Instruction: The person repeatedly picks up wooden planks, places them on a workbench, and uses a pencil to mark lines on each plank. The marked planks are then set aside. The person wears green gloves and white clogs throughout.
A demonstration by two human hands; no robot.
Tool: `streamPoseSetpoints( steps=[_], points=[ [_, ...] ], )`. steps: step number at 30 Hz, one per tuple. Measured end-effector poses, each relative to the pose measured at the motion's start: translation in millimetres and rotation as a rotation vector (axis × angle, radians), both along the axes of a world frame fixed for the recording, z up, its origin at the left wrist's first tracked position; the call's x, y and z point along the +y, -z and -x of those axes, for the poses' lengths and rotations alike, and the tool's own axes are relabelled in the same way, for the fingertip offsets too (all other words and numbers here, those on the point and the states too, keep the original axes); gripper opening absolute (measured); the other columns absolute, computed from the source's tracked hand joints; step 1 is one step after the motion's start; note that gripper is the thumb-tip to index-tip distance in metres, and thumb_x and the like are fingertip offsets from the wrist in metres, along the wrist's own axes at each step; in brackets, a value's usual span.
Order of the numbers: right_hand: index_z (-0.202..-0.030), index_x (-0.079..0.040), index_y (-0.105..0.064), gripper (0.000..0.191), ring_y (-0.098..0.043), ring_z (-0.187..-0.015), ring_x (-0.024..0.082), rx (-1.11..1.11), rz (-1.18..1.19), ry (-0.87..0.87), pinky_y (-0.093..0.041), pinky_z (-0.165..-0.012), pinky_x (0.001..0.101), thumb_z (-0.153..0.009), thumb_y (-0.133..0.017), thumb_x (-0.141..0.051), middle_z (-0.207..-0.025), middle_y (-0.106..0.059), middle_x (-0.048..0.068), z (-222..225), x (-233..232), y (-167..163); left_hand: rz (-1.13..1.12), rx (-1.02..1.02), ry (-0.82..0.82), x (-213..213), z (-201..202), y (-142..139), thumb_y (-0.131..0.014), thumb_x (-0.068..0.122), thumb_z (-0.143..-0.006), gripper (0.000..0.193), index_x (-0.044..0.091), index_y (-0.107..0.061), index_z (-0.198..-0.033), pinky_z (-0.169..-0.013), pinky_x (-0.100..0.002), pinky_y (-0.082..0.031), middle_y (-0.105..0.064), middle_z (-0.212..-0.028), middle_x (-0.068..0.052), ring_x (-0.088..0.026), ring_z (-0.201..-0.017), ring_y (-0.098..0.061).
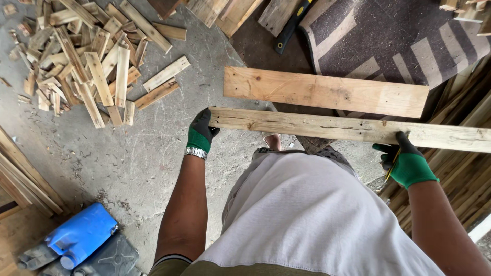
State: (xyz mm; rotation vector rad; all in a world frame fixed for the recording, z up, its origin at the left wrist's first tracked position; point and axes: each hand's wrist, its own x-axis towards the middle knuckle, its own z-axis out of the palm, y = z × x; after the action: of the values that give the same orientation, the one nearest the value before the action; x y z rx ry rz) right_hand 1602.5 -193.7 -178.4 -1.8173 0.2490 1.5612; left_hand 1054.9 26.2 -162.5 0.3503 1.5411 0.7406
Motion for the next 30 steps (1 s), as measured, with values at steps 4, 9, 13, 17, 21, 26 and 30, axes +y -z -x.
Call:
streamPoseSetpoints(
  steps=[4, 9, 13, 17, 21, 26, 30],
  points=[
    [-0.117, -0.007, -0.076, 0.058, -0.059, -0.077, 0.024, -0.355, 0.205, -0.711, -0.05, -0.072, 0.0382, -0.101, -0.059, -0.06, -0.1, -0.077, 0.011, -8, 22, -17, -0.011, 0.098, -0.166, -2, 0, 20, -0.07, 0.041, -0.094, 0.026, 0.022, -0.072, -0.111, -0.063, -0.04, -0.062, -0.073, -0.097, -0.003, -0.022, -0.084, -0.069],
    [-0.138, -0.008, -0.066, 0.062, -0.07, -0.111, 0.033, -1.155, -0.114, -1.224, -0.056, -0.097, 0.0427, -0.091, -0.078, -0.047, -0.13, -0.068, 0.017, 8, 73, -66, -0.08, 0.17, -0.188, -1, -3, 25, -0.068, 0.038, -0.098, 0.025, 0.019, -0.072, -0.114, -0.064, -0.042, -0.062, -0.072, -0.101, -0.007, -0.026, -0.086, -0.069],
    [-0.159, -0.011, -0.04, 0.096, -0.066, -0.113, 0.037, -1.186, -0.225, -1.556, -0.056, -0.093, 0.0449, -0.077, -0.082, -0.038, -0.161, -0.043, 0.018, 37, 157, -76, -0.173, -0.009, -0.166, -6, -4, 14, -0.065, 0.017, -0.095, 0.034, 0.018, -0.067, -0.129, -0.07, -0.042, -0.063, -0.072, -0.112, -0.006, -0.025, -0.094, -0.071],
    [-0.159, -0.016, -0.039, 0.099, -0.064, -0.116, 0.038, -1.146, -0.226, -1.764, -0.057, -0.092, 0.046, -0.074, -0.084, -0.042, -0.152, -0.046, 0.019, 44, 185, -89, -0.155, -0.051, -0.103, -15, 0, 7, -0.061, 0.003, -0.091, 0.052, 0.017, -0.061, -0.141, -0.075, -0.042, -0.064, -0.071, -0.114, -0.007, -0.025, -0.095, -0.071],
    [-0.15, -0.014, -0.048, 0.096, -0.061, -0.124, 0.037, -1.205, -0.295, -1.845, -0.056, -0.097, 0.048, -0.07, -0.086, -0.051, -0.148, -0.05, 0.018, 41, 191, -92, -0.2, -0.067, -0.203, -18, -2, 17, -0.063, -0.001, -0.091, 0.054, 0.017, -0.062, -0.142, -0.071, -0.04, -0.06, -0.072, -0.11, -0.011, -0.026, -0.092, -0.069],
    [-0.144, -0.01, -0.053, 0.096, -0.062, -0.121, 0.037, -1.301, -0.355, -1.91, -0.057, -0.095, 0.0476, -0.066, -0.084, -0.057, -0.142, -0.054, 0.018, 48, 190, -81, -0.27, -0.138, -0.342, -18, -2, 26, -0.064, -0.001, -0.091, 0.044, 0.014, -0.066, -0.132, -0.073, -0.045, -0.063, -0.072, -0.112, -0.013, -0.029, -0.095, -0.071],
    [-0.144, -0.011, -0.053, 0.099, -0.064, -0.117, 0.034, -1.341, -0.204, -1.986, -0.059, -0.092, 0.0461, -0.064, -0.084, -0.061, -0.142, -0.054, 0.017, 60, 185, -85, -0.209, -0.179, -0.357, -15, 6, 19, -0.063, -0.001, -0.091, 0.043, 0.013, -0.069, -0.131, -0.08, -0.047, -0.063, -0.073, -0.117, -0.012, -0.029, -0.101, -0.071]
  ],
)
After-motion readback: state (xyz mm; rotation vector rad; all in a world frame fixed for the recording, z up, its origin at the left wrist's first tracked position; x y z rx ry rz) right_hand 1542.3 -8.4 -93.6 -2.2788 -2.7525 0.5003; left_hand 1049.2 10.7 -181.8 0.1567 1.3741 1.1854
